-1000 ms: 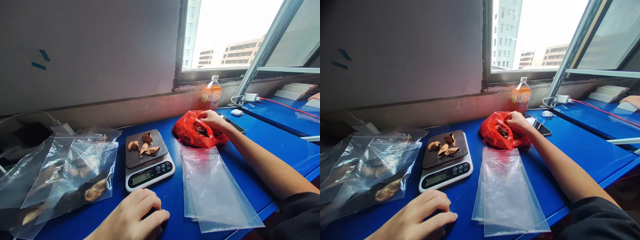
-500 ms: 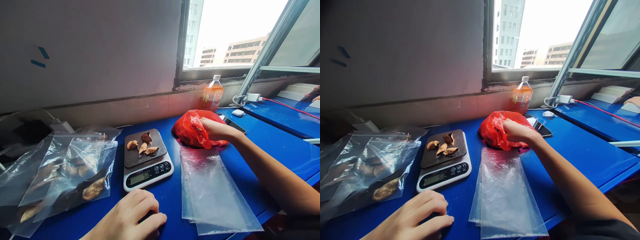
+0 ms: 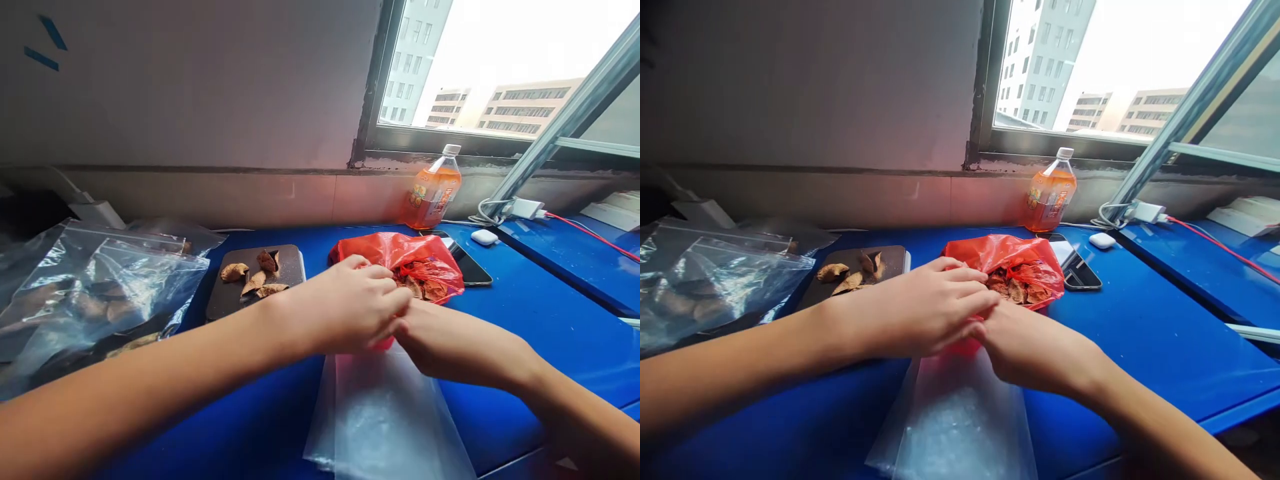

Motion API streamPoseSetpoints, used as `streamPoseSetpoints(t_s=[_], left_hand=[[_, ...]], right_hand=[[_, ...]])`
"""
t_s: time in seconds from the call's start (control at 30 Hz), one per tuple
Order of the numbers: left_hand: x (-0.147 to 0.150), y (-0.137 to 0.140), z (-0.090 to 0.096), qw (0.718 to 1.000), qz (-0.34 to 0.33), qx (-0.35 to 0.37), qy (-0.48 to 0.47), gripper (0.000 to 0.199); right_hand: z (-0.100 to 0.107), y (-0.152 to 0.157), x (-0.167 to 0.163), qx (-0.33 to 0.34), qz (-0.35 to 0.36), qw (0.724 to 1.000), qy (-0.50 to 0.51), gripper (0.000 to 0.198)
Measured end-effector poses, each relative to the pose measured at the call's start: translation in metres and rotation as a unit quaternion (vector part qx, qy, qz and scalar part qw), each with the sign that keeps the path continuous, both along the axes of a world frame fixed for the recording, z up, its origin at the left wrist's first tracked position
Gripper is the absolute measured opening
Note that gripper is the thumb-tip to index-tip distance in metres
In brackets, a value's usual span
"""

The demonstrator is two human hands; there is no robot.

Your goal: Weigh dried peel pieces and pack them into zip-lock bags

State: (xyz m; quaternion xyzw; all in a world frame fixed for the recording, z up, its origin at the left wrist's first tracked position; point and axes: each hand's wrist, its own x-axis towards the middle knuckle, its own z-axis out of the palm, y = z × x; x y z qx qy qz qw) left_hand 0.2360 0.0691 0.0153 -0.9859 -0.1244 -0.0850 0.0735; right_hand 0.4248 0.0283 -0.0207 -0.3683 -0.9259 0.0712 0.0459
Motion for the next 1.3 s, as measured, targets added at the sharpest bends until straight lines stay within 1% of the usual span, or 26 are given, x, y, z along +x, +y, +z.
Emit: streamPoseSetpoints(t_s=[0.03,0.1,0.2,0.27,0.3,0.37,0.43,0.5,0.53,0.57,0.67,0.73,0.8,0.9,1.0,1.07,1.13,1.2,1.3], left_hand=[[0.000,0.007,-0.003,0.999,0.029,0.005,0.022,0.021],[-0.006,0.015,-0.004,0.997,0.060,0.023,0.047,0.020],[-0.019,0.013,0.002,0.995,0.070,0.050,0.046,0.010],[-0.023,0.007,0.005,0.995,0.071,0.065,0.040,0.008],[-0.023,0.005,0.006,0.995,0.068,0.071,0.035,0.008],[-0.021,0.002,0.005,0.995,0.054,0.080,0.026,0.010],[-0.018,0.001,0.003,0.995,0.039,0.083,0.027,0.011],[-0.016,0.002,0.001,0.995,0.028,0.087,0.028,0.013],[-0.016,0.003,0.000,0.995,0.025,0.090,0.025,0.014],[-0.017,0.005,0.000,0.995,0.021,0.094,0.020,0.015],[-0.020,0.007,-0.001,0.994,0.016,0.104,0.004,0.015],[-0.023,0.007,-0.001,0.995,0.017,0.102,0.005,0.015],[-0.025,0.004,0.000,0.995,0.020,0.098,0.012,0.014],[-0.026,0.001,0.002,0.995,0.024,0.097,0.028,0.013],[-0.025,0.002,0.004,0.994,0.019,0.102,0.024,0.014],[-0.024,0.005,0.004,0.994,0.012,0.107,0.015,0.017],[-0.023,0.008,0.006,0.994,0.005,0.108,0.013,0.018],[-0.022,0.010,0.008,0.994,0.000,0.107,0.018,0.018],[-0.020,0.012,0.011,0.994,-0.007,0.111,0.019,0.017]], right_hand=[[0.001,0.004,0.009,-0.005,0.011,1.000,0.019,0.055],[0.005,0.016,0.028,-0.007,-0.008,0.997,0.072,0.048],[0.010,0.033,0.050,0.027,-0.096,0.984,0.150,0.025],[0.010,0.038,0.053,0.060,-0.132,0.975,0.171,0.021],[0.008,0.039,0.052,0.079,-0.147,0.973,0.161,0.023],[0.005,0.037,0.046,0.130,-0.199,0.967,0.094,0.027],[0.003,0.034,0.039,0.185,-0.264,0.947,-0.004,0.029],[0.005,0.033,0.035,0.207,-0.296,0.929,-0.084,0.028],[0.007,0.034,0.034,0.201,-0.298,0.927,-0.107,0.027],[0.010,0.038,0.033,0.185,-0.287,0.932,-0.122,0.025],[0.018,0.055,0.033,0.116,-0.218,0.959,-0.137,0.022],[0.019,0.070,0.032,0.088,-0.172,0.971,-0.143,0.021],[0.017,0.082,0.029,0.085,-0.157,0.973,-0.149,0.021],[0.009,0.091,0.025,0.095,-0.161,0.971,-0.148,0.023],[0.003,0.090,0.026,0.101,-0.168,0.970,-0.147,0.022],[0.003,0.085,0.030,0.094,-0.165,0.970,-0.149,0.021],[0.005,0.079,0.034,0.085,-0.159,0.972,-0.151,0.025],[0.008,0.075,0.038,0.066,-0.146,0.976,-0.146,0.031],[0.012,0.075,0.040,0.034,-0.141,0.982,-0.124,0.031]])
